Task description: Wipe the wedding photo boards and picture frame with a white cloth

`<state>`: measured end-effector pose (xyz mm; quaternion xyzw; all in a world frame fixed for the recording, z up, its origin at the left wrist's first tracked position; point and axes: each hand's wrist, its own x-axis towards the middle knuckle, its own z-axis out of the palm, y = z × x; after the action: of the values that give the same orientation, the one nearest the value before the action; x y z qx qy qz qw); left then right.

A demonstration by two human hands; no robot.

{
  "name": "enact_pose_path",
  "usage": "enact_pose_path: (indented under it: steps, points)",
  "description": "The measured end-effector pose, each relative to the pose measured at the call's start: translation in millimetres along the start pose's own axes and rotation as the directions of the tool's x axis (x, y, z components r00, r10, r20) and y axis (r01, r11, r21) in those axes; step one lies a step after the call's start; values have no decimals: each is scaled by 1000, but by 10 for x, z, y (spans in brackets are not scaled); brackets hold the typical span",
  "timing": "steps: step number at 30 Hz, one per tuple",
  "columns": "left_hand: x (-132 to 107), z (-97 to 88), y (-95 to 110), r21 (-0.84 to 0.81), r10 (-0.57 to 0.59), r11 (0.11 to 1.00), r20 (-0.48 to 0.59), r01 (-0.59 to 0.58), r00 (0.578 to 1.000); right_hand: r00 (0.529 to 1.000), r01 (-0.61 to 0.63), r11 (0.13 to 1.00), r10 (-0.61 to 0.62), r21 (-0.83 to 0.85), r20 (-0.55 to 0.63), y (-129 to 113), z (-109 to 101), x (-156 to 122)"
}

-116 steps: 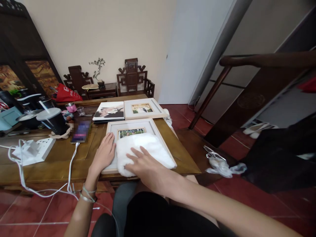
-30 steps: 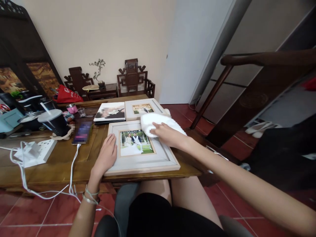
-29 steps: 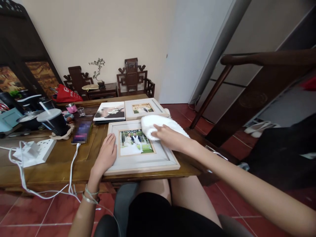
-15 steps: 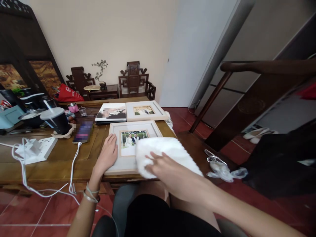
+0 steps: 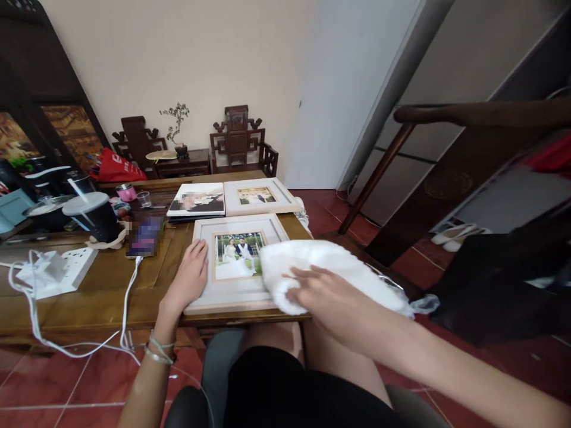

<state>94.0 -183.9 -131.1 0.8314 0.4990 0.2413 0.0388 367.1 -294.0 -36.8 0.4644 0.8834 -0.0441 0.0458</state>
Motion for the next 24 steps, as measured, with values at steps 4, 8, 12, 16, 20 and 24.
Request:
enact_pose_path:
  steps: [4,8,12,16,20,24]
  points:
    - [9,11,-10,27,18,999,6,-18,1000,990,-118,989,112,-85,-81,351,103,58]
    - [6,19,-14,41,17,999,7,-17,1000,974,-157,978,130,-138,-187,653,133,632]
    - [4,38,-17,40,13,999,-27,-12,1000,960,-114,975,58,-193,-272,780,74,1278]
    - [0,52,-17,13,1,1000,-41,0,999,978,-65,960,7,-273,-209,653,117,1353]
    - [-5,42,5,-20,-17,1000,-42,16,999,993,51,981,-71,-189,-99,319,107,803]
    - [-6,27,27,-30,-26,999,-46,25,999,997,77,997,-76,-28,27,-19,-29,234]
